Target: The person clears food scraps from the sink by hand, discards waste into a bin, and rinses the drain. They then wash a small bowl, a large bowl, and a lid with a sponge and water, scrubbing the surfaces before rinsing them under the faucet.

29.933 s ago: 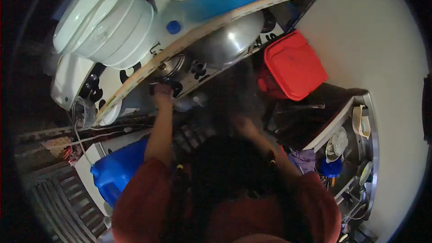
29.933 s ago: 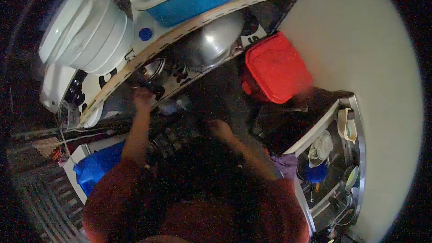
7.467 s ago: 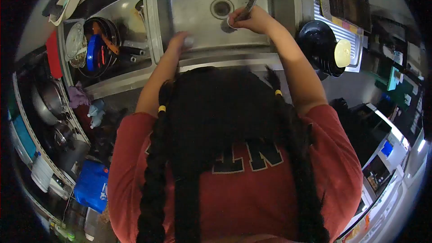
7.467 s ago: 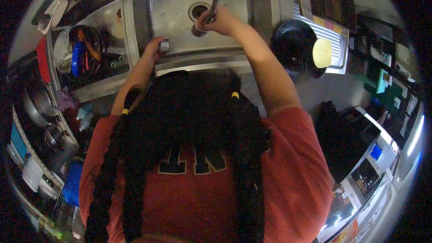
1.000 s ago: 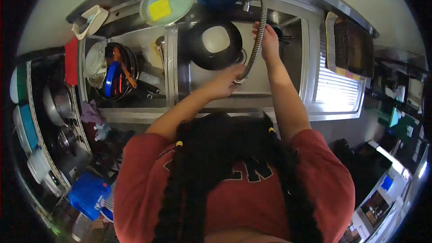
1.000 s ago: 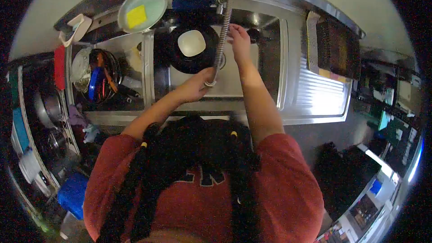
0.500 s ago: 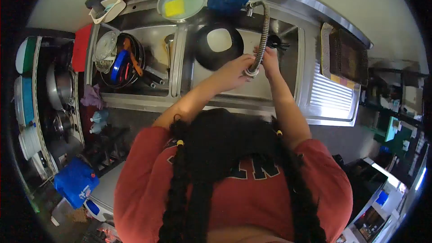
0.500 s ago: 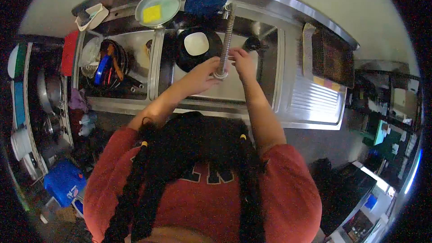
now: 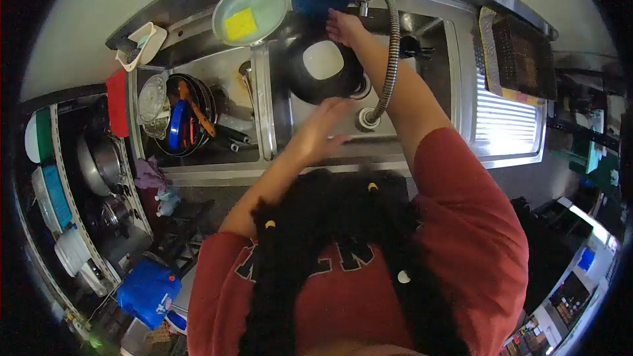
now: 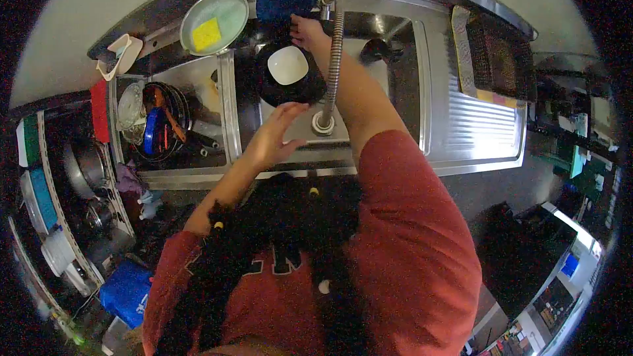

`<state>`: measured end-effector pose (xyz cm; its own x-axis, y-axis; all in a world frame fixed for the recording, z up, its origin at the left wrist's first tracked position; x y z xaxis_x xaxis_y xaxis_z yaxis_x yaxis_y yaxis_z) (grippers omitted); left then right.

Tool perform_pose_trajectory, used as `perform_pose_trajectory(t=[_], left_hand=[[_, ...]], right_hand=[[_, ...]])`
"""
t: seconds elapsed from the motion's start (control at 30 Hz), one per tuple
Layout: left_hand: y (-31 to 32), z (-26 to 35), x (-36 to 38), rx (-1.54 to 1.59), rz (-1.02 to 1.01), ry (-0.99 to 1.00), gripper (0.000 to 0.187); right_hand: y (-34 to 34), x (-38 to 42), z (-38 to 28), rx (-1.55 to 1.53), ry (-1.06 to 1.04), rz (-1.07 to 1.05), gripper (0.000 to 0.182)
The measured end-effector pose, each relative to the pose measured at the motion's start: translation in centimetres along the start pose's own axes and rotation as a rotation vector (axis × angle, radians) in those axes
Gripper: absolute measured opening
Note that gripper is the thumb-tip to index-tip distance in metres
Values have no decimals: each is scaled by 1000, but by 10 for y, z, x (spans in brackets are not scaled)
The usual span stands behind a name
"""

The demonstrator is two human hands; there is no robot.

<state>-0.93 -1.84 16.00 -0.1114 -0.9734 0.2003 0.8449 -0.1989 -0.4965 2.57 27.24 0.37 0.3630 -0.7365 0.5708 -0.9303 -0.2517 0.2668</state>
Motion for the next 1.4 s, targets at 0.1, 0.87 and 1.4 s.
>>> perform_pose_trajectory(t=[0.1, 0.87, 1.4], left_hand=[[-15, -30, 6, 1, 56, -28, 59], [-28, -88, -198, 302, 432, -45, 32], [40, -74, -279, 930, 80, -463, 52]], right_hand=[[-10, -16, 11, 217, -329, -122, 46], [-83, 207, 4, -32, -546, 382, 22], [-191, 262, 136, -472, 2, 341, 25]])
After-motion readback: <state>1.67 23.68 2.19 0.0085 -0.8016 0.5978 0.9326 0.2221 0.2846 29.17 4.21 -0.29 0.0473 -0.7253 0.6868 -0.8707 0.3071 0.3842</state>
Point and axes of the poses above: each hand's wrist, its own x-axis away from the middle knuckle, its own y-axis out of the palm, z = x × y, the point moved 1 cm from there along -x, towards the middle knuckle, and after that the axes turned 10 degrees about -y, right-handed, at the moved point
